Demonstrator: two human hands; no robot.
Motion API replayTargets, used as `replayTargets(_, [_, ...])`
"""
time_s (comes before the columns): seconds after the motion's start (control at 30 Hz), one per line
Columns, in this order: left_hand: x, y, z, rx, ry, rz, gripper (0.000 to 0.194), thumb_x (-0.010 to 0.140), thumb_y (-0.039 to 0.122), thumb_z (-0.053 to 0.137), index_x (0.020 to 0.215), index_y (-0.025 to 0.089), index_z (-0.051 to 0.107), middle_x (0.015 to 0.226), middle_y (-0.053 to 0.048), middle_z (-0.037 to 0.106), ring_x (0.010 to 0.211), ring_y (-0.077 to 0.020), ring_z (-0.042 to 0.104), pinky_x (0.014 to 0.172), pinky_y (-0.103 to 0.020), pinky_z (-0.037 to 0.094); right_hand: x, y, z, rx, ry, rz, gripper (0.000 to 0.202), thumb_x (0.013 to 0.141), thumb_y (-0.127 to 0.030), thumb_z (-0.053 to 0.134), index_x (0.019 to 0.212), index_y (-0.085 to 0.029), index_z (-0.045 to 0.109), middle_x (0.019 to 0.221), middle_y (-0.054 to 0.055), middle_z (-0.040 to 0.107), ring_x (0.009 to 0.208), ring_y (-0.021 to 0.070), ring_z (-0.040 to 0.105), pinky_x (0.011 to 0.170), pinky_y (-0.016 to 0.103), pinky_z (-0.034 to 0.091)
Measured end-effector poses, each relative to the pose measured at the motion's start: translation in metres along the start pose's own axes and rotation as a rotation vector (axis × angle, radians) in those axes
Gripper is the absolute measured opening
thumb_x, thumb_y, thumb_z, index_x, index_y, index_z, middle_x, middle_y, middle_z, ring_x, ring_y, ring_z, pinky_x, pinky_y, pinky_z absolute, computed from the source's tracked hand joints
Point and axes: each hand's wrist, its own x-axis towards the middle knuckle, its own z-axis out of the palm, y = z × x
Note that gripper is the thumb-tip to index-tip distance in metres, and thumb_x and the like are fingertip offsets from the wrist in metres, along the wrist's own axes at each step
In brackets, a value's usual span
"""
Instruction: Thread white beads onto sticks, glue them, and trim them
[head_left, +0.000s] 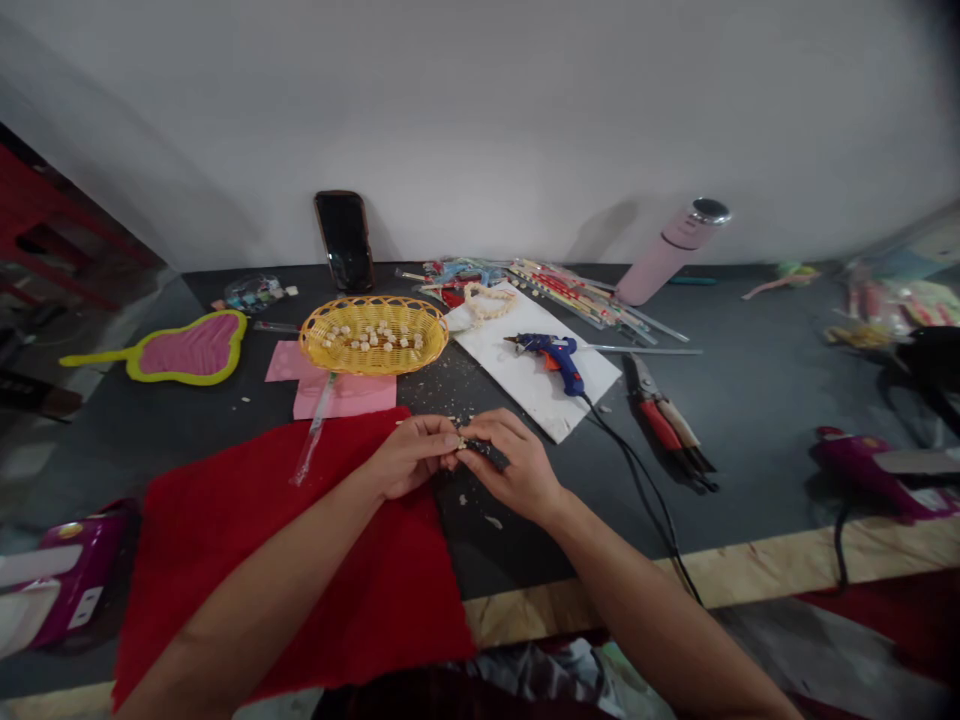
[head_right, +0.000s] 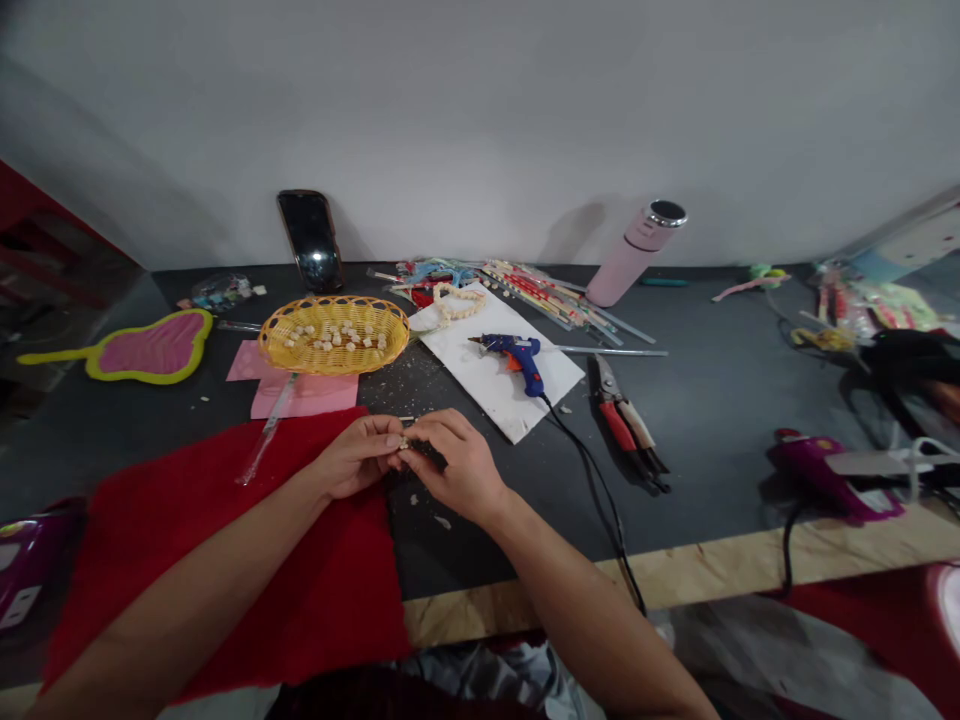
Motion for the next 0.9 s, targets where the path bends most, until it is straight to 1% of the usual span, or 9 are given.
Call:
replayTargets(0.33, [0.0004, -0.0004, -0.0008, -0.005, 0.000, -0.001, 0.021, 0.066, 0.023, 0.075, 0.064, 0.011, 0.059, 0.055, -0.001, 0.061, 0.049, -0.0068, 0.055, 0.053, -0.018, 0.040, 0.0006, 0.0009, 0.0010, -0.007, -0.013, -0.011, 0.015, 0.083, -0.017, 0.059, 0.097, -0.020, 0.062, 0.091, 0.007, 0.062, 0.089, 0.0169, 0.058, 0.081, 0.033, 0.051])
replayTargets(0.5, [0.0004, -0.0009, 0.0002, -0.021, 0.003, 0.032, 0.022, 0.067, 0.028, 0.075, 0.069, 0.010, 0.062, 0.058, -0.002, 0.063, 0.052, -0.0072, 0.056, 0.055, -0.018, 0.041, -0.0003, 0.0034, 0.0015, -0.027, 0.038, 0.012, 0.015, 0.081, -0.017, 0.060, 0.095, -0.021, 0.061, 0.090, 0.006, 0.063, 0.090, 0.0175, 0.059, 0.081, 0.033, 0.051])
replayTargets(0.6, [0.0010, -0.0011, -0.0002, -0.025, 0.016, 0.042, 0.021, 0.066, 0.026, 0.076, 0.070, 0.010, 0.063, 0.059, -0.003, 0.064, 0.053, -0.0075, 0.057, 0.056, -0.018, 0.041, 0.0001, 0.0038, 0.0010, -0.047, 0.054, 0.014, 0.014, 0.081, -0.017, 0.060, 0.095, -0.021, 0.060, 0.089, 0.006, 0.062, 0.089, 0.0174, 0.059, 0.080, 0.033, 0.051])
replayTargets(0.9, [0.0018, -0.0010, 0.0035, 0.016, 0.059, 0.035, 0.018, 0.065, 0.023, 0.076, 0.070, 0.010, 0.063, 0.062, -0.001, 0.064, 0.055, -0.0068, 0.057, 0.058, -0.018, 0.042, 0.0006, 0.0034, 0.0004, -0.117, 0.031, -0.010, 0.016, 0.081, -0.016, 0.057, 0.095, -0.023, 0.059, 0.091, 0.005, 0.062, 0.090, 0.0177, 0.059, 0.080, 0.034, 0.052])
